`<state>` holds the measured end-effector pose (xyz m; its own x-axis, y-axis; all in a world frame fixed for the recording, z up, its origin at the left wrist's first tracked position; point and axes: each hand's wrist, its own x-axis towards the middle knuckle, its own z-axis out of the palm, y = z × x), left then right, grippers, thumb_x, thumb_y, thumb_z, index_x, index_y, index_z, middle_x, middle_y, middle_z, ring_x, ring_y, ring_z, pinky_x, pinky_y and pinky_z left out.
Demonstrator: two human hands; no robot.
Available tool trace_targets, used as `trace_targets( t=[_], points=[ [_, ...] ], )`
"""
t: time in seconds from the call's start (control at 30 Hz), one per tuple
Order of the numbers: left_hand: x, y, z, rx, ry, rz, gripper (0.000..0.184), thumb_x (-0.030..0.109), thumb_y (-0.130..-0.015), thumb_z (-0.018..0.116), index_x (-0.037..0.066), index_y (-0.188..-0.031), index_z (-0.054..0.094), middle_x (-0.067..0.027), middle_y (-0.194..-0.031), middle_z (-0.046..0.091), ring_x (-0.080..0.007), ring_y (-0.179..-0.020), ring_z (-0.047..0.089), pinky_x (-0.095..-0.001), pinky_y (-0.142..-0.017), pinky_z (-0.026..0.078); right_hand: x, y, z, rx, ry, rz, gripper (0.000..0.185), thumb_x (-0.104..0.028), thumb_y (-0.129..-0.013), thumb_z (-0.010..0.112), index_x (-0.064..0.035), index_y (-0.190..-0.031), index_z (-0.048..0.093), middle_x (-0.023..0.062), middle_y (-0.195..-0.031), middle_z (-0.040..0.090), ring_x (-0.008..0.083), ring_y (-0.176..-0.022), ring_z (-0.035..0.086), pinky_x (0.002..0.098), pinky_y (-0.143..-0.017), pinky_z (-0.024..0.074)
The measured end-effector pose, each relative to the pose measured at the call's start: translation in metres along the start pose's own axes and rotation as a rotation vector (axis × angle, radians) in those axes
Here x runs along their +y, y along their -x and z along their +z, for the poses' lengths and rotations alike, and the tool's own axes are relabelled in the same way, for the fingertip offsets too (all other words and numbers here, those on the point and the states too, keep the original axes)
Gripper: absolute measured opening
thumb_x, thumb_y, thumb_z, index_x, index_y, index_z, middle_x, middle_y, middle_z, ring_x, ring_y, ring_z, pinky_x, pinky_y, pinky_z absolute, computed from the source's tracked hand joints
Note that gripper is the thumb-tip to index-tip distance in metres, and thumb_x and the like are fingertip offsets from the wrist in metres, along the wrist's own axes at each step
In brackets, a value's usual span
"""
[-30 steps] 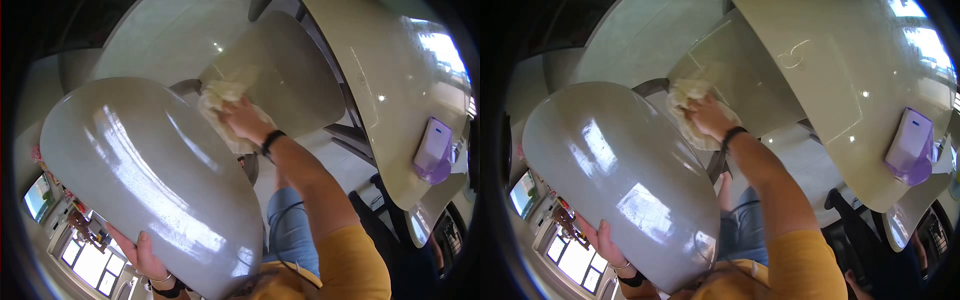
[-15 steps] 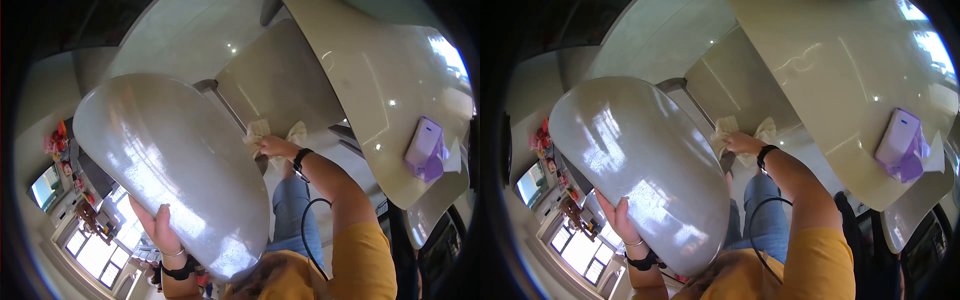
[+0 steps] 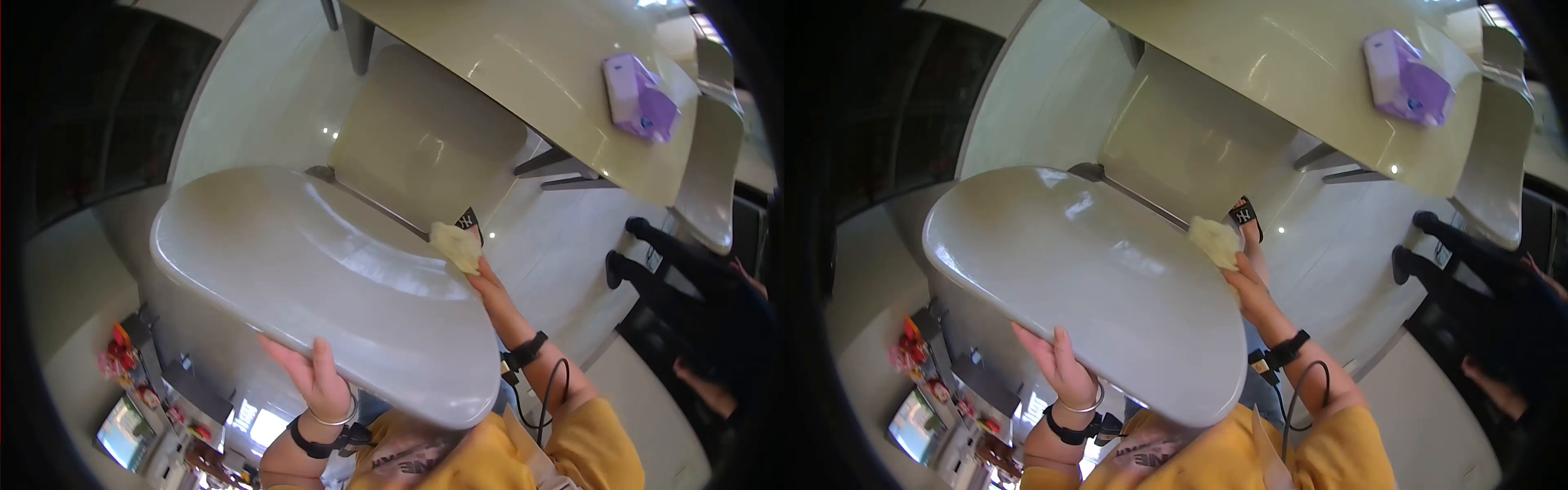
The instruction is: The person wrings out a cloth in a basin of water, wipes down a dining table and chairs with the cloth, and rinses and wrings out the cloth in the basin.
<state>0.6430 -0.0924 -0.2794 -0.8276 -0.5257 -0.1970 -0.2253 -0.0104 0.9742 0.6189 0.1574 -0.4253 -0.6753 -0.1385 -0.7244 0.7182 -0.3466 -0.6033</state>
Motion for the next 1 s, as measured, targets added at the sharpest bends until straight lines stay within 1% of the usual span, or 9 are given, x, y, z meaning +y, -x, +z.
trace_targets(
  t=[0.1,0.2,0.3,0.33,0.43,0.5,0.6,0.77,1.0],
  points=[
    [-0.003,-0.008,-0.035,-0.201,0.057,0.026,0.06,0.017,-0.094,0.042,0.002,-0.144,0.012,-0.0132,-0.143,0.027,-0.0226,-0.129,0.03,-0.0352,-0.107,0.021,0.001,0.033,-0.018,0.112,0.005,0.065,0.054,-0.013,-0.083,0.052,-0.0008,-0.134,0.038,0.0118,-0.128,0.048,0.0213,-0.114,0.048,0.0313,-0.094,0.039],
    [0.001,-0.03,-0.058,-0.232,-0.201,0.244,0.069,0.035,-0.093,0.045,0.003,-0.144,0.011,-0.014,-0.141,0.029,-0.0248,-0.128,0.03,-0.0375,-0.105,0.022,-0.035,0.067,-0.023,-0.022,-0.317,-0.17,0.045,-0.016,-0.083,0.056,0.0026,-0.124,0.051,0.0142,-0.127,0.049,0.0235,-0.115,0.048,0.033,-0.095,0.0392],
    [0.003,-0.049,-0.06,-0.236,-0.321,0.484,0.075,0.039,-0.092,0.048,0.0,-0.143,0.009,-0.0168,-0.142,0.023,-0.0271,-0.13,0.026,-0.0408,-0.105,0.02,-0.053,0.063,-0.011,-0.331,0.237,-0.313,0.031,-0.019,-0.083,0.058,0.0025,-0.105,0.063,0.016,-0.122,0.052,0.0257,-0.112,0.049,0.0343,-0.092,0.0398],
    [0.001,-0.048,-0.055,-0.211,-0.314,0.403,0.079,0.039,-0.09,0.051,0.0,-0.143,0.006,-0.0192,-0.14,0.024,-0.0273,-0.128,0.028,-0.0412,-0.104,0.021,-0.077,0.048,0.015,-0.472,0.72,-0.452,0.024,-0.021,-0.084,0.059,0.0016,-0.086,0.067,0.0173,-0.116,0.054,0.0248,-0.105,0.052,0.0329,-0.087,0.0407],
    [-0.003,-0.039,-0.044,-0.242,-0.216,0.237,0.083,0.038,-0.089,0.054,0.0,-0.143,0.004,-0.0197,-0.14,0.024,-0.0276,-0.127,0.03,-0.042,-0.104,0.022,-0.047,-0.026,0.015,-0.409,0.845,-0.291,0.029,-0.028,-0.083,0.059,0.0008,-0.086,0.062,0.0163,-0.098,0.053,0.0262,-0.093,0.05,0.0345,-0.083,0.0398],
    [-0.009,-0.041,-0.058,-0.261,-0.234,0.327,0.08,0.036,-0.09,0.054,0.001,-0.143,0.005,-0.0179,-0.143,0.023,-0.0285,-0.128,0.031,-0.0433,-0.102,0.024,-0.032,-0.055,0.006,-0.2,1.004,-0.284,0.031,-0.03,-0.084,0.057,0.0003,-0.079,0.06,0.016,-0.091,0.052,0.027,-0.087,0.05,0.0339,-0.078,0.0407],
    [0.0,-0.053,-0.085,-0.229,-0.373,0.467,0.073,0.036,-0.092,0.048,0.003,-0.144,0.009,-0.0172,-0.145,0.02,-0.0276,-0.13,0.029,-0.0428,-0.101,0.028,-0.058,-0.018,0.021,-0.25,1.142,-0.326,0.032,-0.031,-0.086,0.053,-0.0005,-0.079,0.059,0.0168,-0.084,0.05,0.0312,-0.078,0.051,0.0365,-0.072,0.0417],
    [0.024,-0.112,-0.124,-0.101,-0.513,0.56,0.07,0.041,-0.093,0.045,0.002,-0.143,0.014,-0.0178,-0.145,0.021,-0.0298,-0.133,0.025,-0.0447,-0.103,0.025,-0.114,0.061,0.094,-0.456,1.538,-0.29,0.047,-0.046,-0.089,0.047,-0.0014,-0.091,0.062,0.019,-0.088,0.056,0.0355,-0.085,0.056,0.0416,-0.075,0.0447],
    [0.044,-0.206,-0.108,-0.372,-0.5,0.666,0.076,0.052,-0.091,0.042,-0.003,-0.139,0.021,-0.02,-0.143,0.024,-0.0338,-0.131,0.025,-0.0468,-0.105,0.023,-0.116,0.062,0.145,-0.529,1.631,-0.116,0.061,-0.055,-0.092,0.038,0.0043,-0.092,0.055,0.0212,-0.093,0.051,0.0376,-0.086,0.054,0.044,-0.077,0.0435]
  ],
)
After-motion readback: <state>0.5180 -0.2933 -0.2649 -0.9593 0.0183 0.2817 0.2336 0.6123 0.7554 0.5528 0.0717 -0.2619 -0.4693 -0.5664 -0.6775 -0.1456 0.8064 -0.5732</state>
